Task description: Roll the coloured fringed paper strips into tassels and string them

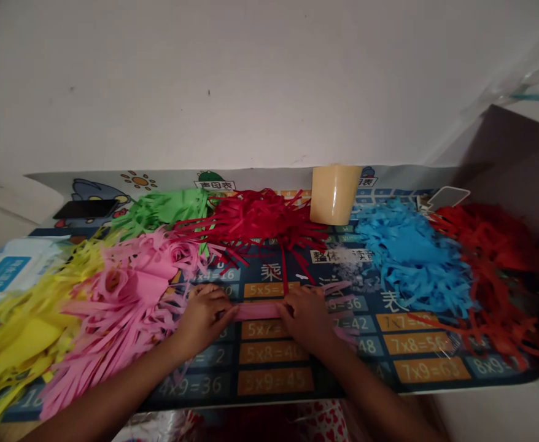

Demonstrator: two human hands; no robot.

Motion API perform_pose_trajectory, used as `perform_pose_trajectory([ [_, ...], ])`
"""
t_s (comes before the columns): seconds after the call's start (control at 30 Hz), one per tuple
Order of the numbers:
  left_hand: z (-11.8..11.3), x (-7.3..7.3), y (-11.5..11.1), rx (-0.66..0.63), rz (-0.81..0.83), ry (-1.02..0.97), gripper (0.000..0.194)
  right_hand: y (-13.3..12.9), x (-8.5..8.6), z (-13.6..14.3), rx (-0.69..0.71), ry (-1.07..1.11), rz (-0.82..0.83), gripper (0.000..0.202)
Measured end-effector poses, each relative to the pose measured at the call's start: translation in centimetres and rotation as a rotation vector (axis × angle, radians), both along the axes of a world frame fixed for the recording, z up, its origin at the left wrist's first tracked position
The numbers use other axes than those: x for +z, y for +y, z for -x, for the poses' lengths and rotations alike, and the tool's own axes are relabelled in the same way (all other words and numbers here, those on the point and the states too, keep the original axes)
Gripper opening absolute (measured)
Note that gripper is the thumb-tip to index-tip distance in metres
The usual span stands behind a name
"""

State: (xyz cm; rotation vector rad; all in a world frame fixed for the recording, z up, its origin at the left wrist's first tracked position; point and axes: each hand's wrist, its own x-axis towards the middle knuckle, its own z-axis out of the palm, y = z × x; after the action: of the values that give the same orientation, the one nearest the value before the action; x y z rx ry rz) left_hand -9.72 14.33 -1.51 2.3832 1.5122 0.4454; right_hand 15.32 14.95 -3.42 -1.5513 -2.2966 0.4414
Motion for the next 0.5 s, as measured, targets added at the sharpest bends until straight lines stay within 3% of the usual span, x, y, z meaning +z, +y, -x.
perform_pose_trajectory([
  [0.37,-0.1,-1.5,1.5,-0.054,-0.049,0.186,0.031,0.6,-0.8,0.4,-0.023,-0.083,-0.022,0.026],
  [0.5,0.0,-1.4,1.3,-0.055,-0.103,0.148,0.013,0.1,-0.6,0.0,-0.04,-0.063,-0.113,0.021],
])
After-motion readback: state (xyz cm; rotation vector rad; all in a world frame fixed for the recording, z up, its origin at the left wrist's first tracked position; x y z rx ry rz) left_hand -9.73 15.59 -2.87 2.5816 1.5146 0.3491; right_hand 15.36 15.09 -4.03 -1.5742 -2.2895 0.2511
